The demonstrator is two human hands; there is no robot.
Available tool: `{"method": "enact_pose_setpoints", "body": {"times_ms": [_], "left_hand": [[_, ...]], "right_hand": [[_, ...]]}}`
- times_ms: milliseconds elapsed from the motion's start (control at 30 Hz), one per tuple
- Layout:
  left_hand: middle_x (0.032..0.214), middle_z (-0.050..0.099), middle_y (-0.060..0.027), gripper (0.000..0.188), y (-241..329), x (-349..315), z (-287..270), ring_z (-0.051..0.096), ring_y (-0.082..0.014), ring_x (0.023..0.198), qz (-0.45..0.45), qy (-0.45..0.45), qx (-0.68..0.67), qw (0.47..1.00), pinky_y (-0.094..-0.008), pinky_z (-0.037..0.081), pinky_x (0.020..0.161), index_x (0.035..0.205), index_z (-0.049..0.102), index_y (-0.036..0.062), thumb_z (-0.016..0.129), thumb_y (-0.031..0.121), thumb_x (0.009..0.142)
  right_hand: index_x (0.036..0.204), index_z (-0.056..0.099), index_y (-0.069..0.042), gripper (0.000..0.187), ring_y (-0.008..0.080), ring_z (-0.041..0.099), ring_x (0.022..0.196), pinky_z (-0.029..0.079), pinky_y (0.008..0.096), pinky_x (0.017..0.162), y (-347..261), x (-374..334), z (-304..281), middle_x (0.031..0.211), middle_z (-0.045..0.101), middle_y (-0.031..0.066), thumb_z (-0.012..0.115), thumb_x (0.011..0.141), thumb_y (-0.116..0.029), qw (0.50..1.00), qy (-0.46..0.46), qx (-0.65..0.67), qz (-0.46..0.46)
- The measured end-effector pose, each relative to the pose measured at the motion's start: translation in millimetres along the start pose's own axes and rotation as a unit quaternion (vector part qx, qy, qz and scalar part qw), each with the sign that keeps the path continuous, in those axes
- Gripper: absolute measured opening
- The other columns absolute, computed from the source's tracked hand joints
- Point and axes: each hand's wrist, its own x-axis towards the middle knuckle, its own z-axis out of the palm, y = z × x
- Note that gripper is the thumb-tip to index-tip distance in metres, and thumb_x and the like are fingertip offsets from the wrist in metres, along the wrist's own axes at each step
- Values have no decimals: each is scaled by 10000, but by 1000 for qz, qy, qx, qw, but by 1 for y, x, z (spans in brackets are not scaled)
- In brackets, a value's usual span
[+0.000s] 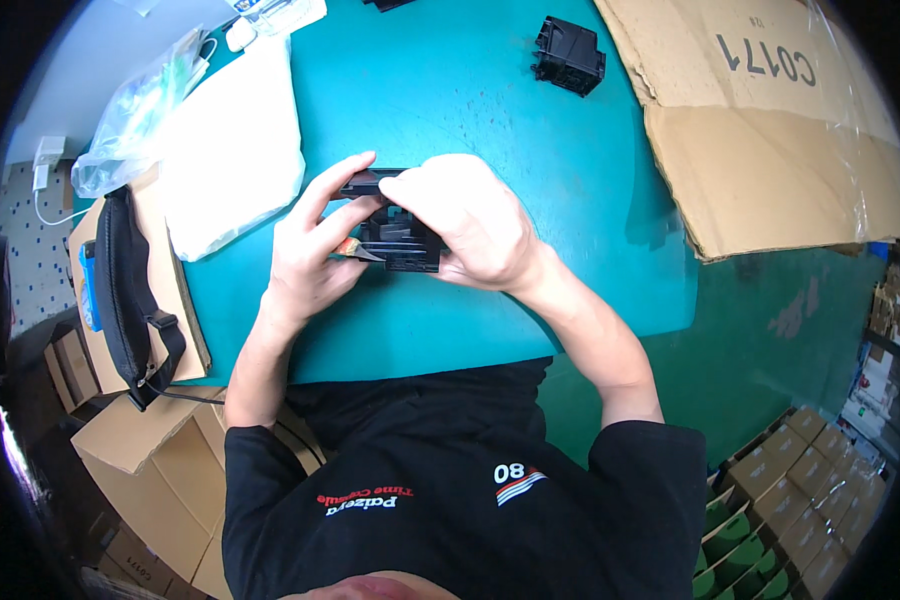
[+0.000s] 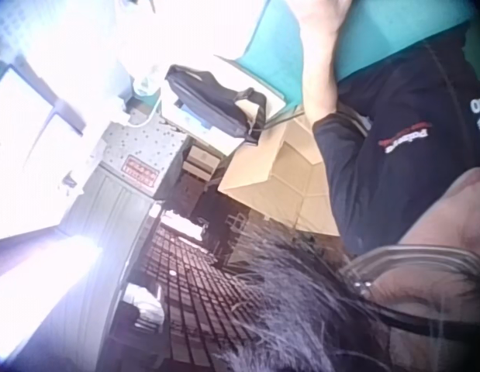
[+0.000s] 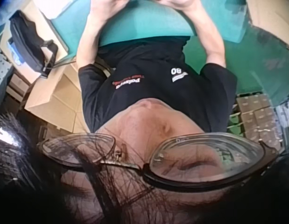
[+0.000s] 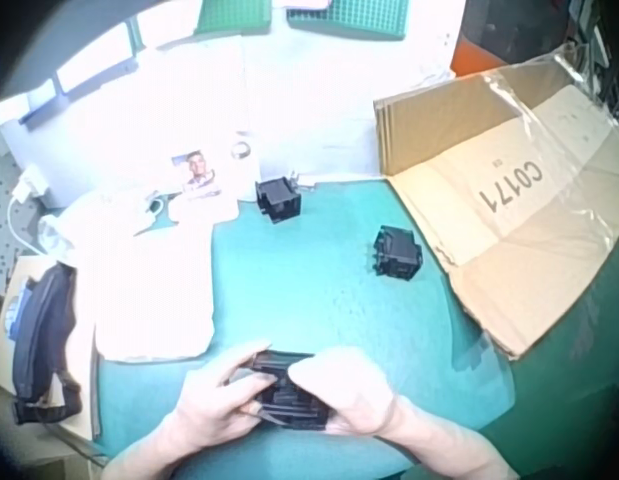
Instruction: The person places small black plastic electronic components into clear plastic bags on a green workbench. They use a red utility knife to cut open the bags and then seal them. The person also uses the knife to scrape or trim edges on some of the components before packaging them.
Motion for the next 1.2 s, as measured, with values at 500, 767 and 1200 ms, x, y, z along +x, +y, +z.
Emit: {"method": "enact_pose_setpoints", "body": {"times_ms": [500,767,1200], "left_hand": [[1355,619,-126,474,-1,1,0,696,-246,976,-8,18,-53,998,-343,585,790,1039,702,73,771,-41,584],[1368,607,-100,483,1,0,-2,698,-220,987,15,-7,73,997,-332,596,733,1094,722,134,804,65,623],[1270,625,-93,434,2,-1,-4,703,-241,1030,-18,-22,8,1000,-341,595,771,1051,701,88,791,16,633]], "right_hand": [[1212,657,16,605,314,695,926,578,422,821,-2,-1,2,1066,715,145,879,663,-105,1000,12,-14,8],[1214,659,14,584,316,692,918,578,420,818,-2,0,3,1060,715,144,877,688,-115,1000,11,-12,4],[1228,645,20,613,318,698,917,576,425,825,-3,-2,5,1073,713,148,890,679,-103,1000,-13,10,15]]}}
